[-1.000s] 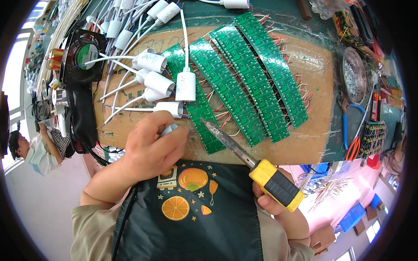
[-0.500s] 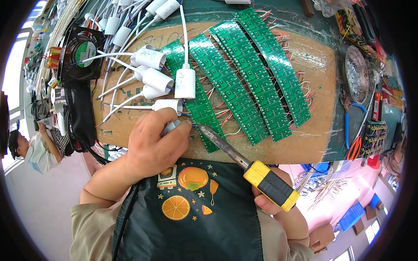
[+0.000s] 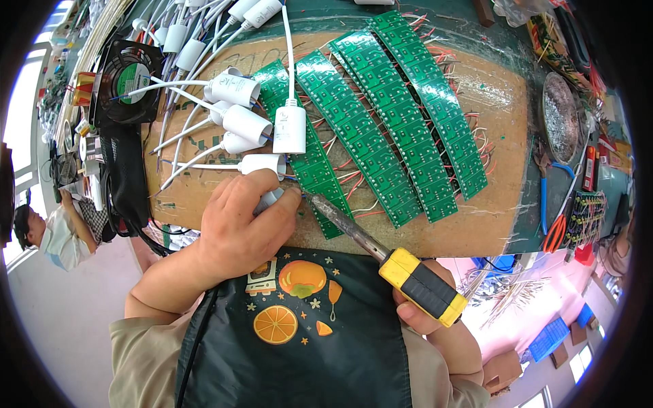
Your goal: The person aligns white wired components onto green circuit boards and solders them in place using a soldering gun.
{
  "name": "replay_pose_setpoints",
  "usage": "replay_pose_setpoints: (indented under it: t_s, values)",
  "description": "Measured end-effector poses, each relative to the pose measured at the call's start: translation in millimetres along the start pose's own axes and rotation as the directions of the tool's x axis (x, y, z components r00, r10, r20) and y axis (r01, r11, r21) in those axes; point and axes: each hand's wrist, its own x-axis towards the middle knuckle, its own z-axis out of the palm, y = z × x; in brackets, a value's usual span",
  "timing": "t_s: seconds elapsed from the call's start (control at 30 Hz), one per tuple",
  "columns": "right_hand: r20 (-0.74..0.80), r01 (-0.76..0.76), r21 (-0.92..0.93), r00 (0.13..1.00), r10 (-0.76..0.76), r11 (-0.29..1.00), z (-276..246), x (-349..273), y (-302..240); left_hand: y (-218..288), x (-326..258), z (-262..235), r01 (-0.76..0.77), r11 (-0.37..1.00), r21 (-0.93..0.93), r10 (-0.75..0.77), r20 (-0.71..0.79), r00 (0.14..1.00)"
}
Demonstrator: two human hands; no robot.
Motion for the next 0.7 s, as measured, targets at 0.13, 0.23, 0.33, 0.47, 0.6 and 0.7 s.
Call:
replay_pose_setpoints:
  t_s: [0.13,0.23,0.33,0.47,0.6,0.7]
  values:
    - [0.043,-0.029,-0.038,0.999,0.031,0.999,-5.9,-3.7,3.5,0.3,-0.4,-0.2,-0.001,1.0,0.0,0.001,0.001,1.0]
    - [0.032,-0.06,0.023,0.998,0.06,0.998,-5.0,-3.7,-1.8,-0.1,0.0,-0.5,-0.005,1.0,-0.001,0.005,-0.008,1.0]
    - [0.003,-0.099,0.103,0.995,0.099,0.99,-2.9,-4.0,-3.6,-0.5,0.0,-1.2,-0.007,1.0,0.007,0.007,-0.003,1.0]
    - [0.006,-0.117,0.144,0.993,0.118,0.983,-5.1,-6.2,-0.8,0.3,-1.1,0.9,-0.009,1.0,0.008,0.009,-0.008,1.0]
    - [-0.004,-0.11,0.115,0.994,0.111,0.987,-3.4,-6.1,-6.7,-2.2,-0.6,-0.8,-0.012,1.0,-0.002,0.012,-0.007,1.0]
    - [0.008,-0.107,0.075,0.994,0.107,0.991,-5.4,-6.7,-4.3,-0.7,-0.9,-0.5,-0.015,1.0,0.008,0.015,-0.003,1.0]
